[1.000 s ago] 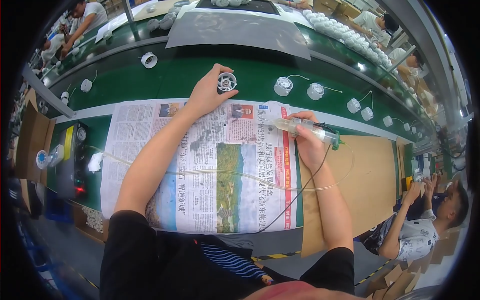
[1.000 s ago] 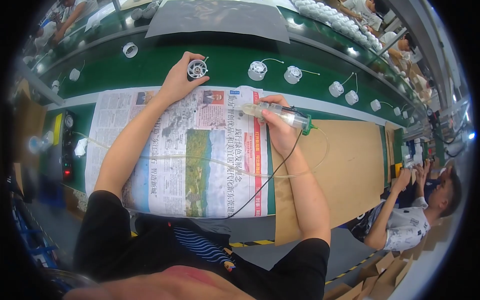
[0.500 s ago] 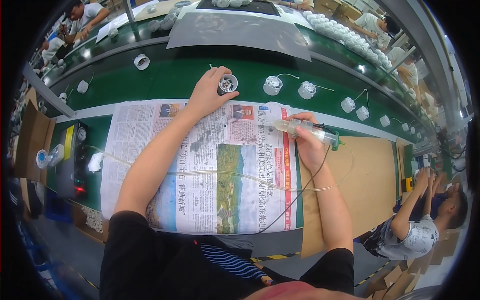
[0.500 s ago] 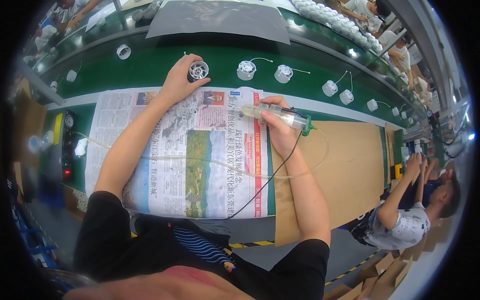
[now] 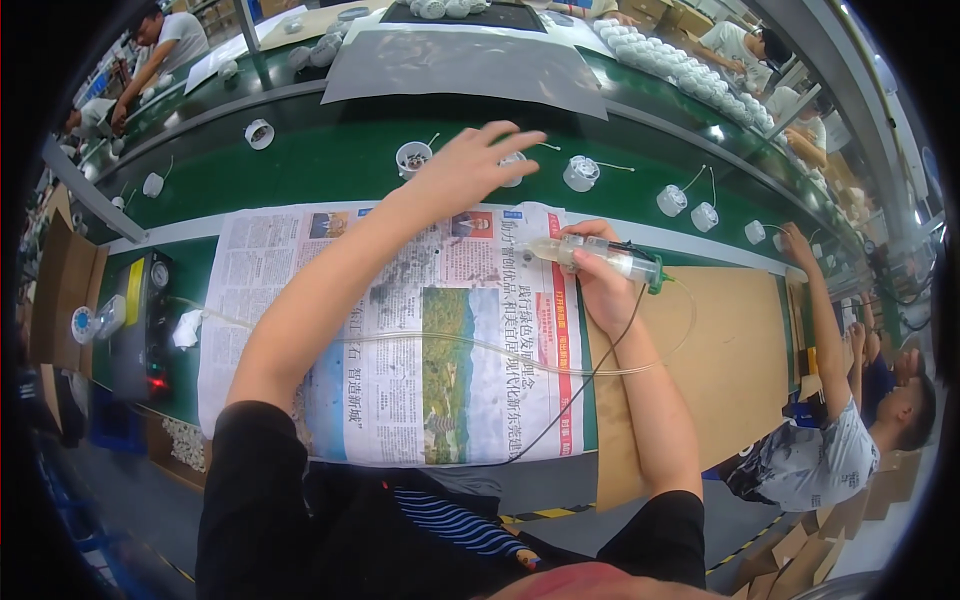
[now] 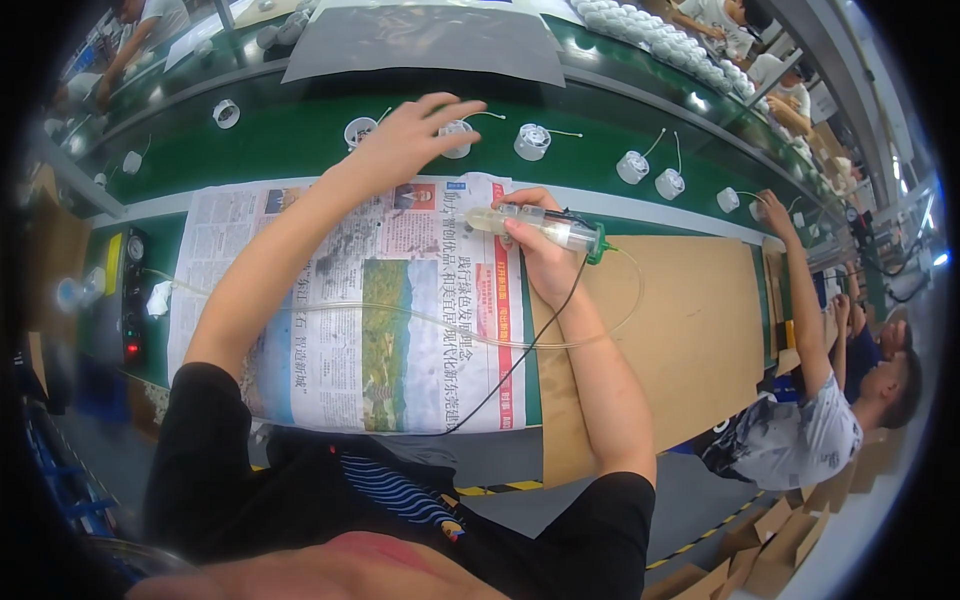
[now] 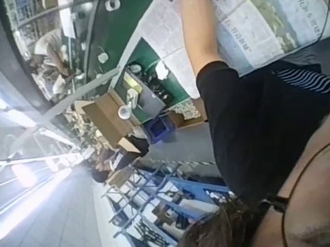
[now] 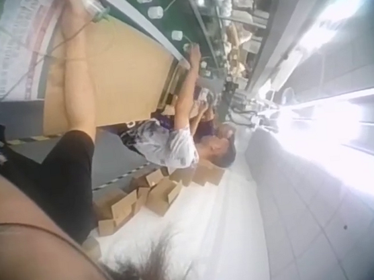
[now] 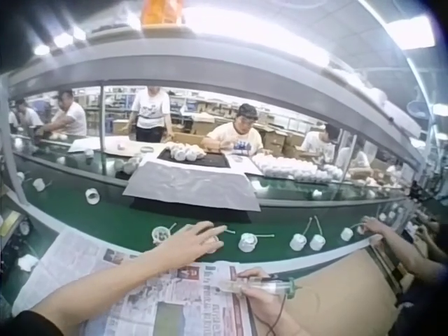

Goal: Applying glue and assembling small circular components into a clear plastic tube on a factory assembly line.

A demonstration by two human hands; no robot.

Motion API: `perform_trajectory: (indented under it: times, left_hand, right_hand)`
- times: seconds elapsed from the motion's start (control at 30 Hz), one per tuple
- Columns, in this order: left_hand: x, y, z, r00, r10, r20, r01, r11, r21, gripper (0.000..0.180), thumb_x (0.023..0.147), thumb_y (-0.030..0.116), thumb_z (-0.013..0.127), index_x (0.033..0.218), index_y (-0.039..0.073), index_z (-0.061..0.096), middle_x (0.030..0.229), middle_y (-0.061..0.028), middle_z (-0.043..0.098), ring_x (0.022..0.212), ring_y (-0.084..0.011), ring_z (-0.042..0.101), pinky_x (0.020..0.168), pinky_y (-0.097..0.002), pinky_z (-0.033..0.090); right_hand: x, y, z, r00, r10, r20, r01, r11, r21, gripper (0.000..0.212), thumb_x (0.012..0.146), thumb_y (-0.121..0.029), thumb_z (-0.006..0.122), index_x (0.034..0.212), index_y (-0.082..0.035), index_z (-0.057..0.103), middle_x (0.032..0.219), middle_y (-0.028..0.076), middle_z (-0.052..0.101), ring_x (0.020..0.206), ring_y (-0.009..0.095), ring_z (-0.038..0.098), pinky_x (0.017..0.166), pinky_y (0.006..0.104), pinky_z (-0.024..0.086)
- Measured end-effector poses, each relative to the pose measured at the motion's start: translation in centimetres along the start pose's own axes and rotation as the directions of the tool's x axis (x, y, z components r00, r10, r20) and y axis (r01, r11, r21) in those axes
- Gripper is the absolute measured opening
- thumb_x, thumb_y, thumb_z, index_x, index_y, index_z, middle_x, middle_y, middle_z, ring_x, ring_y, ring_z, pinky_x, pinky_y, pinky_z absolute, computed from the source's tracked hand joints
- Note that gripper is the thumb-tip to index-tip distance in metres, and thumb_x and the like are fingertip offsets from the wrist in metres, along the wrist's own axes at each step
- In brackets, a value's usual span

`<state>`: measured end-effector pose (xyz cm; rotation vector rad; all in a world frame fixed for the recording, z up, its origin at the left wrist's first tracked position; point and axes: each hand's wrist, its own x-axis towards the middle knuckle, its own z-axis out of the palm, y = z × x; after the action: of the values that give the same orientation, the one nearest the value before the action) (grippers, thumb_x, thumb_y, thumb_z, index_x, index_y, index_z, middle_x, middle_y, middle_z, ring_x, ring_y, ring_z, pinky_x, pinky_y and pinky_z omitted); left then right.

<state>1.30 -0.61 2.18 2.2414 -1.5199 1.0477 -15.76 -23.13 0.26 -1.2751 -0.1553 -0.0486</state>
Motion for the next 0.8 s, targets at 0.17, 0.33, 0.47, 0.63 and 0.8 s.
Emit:
perform_trajectory:
  times: [0.17,0.33,0.47,0.63,0.8]
  left_hand:
    - [2.6,-0.9,2.5,0.923,0.068,0.38,-0.102,0.992,0.068,0.038,0.082,0.006,0.067,0.119,0.012,0.065,0.136,-0.007,0.057,0.13,-0.0294,0.049,0.1,-0.0404,0.048]
    - [1.4,-0.1,0.3,0.938,-0.214,0.271,0.285,0.923,-0.257,0.042,0.077,0.008,0.075,0.118,0.009,0.064,0.131,-0.0075,0.061,0.12,-0.0284,0.059,0.097,-0.0374,0.051]
    - [-2.0,2.2,-1.8,0.853,-0.392,0.344,0.517,0.544,-0.661,0.048,0.075,0.008,0.081,0.119,0.007,0.062,0.125,-0.0078,0.064,0.112,-0.0241,0.064,0.097,-0.0345,0.052]
    - [-4.3,2.8,-1.2,0.873,-0.218,0.436,0.487,0.368,-0.792,0.055,0.074,0.01,0.085,0.122,0.007,0.058,0.118,-0.0056,0.066,0.111,-0.0182,0.063,0.099,-0.0312,0.05]
    - [-4.7,2.9,0.0,0.895,-0.194,0.402,0.446,0.417,-0.792,0.062,0.072,0.012,0.088,0.125,0.009,0.056,0.117,-0.0062,0.066,0.112,-0.0199,0.063,0.1,-0.0318,0.05]
  right_hand:
    - [0.0,-0.3,0.1,1.0,-0.007,0.004,0.007,1.0,-0.007,0.03,0.088,-0.013,0.067,0.115,-0.007,0.055,0.115,0.011,0.064,0.098,0.016,0.059,0.082,0.0275,0.045]
    - [-0.1,-0.2,0.0,0.997,-0.017,-0.07,0.02,0.999,0.044,0.03,0.089,-0.013,0.065,0.116,-0.008,0.053,0.115,0.011,0.063,0.097,0.016,0.058,0.08,0.0272,0.045]
    - [-0.1,0.0,-0.1,0.991,-0.107,-0.08,0.122,0.967,0.225,0.028,0.09,-0.01,0.066,0.115,-0.004,0.055,0.112,0.01,0.064,0.09,0.015,0.06,0.079,0.0267,0.047]
    - [0.4,0.4,-0.5,0.998,-0.043,-0.038,0.048,0.991,0.127,0.029,0.092,-0.012,0.062,0.118,-0.006,0.052,0.117,0.014,0.061,0.094,0.017,0.058,0.077,0.0287,0.046]
    - [0.4,0.9,-0.3,0.997,-0.071,-0.036,0.071,0.997,-0.01,0.027,0.093,-0.013,0.062,0.117,-0.004,0.054,0.117,0.014,0.062,0.089,0.017,0.059,0.077,0.0288,0.046]
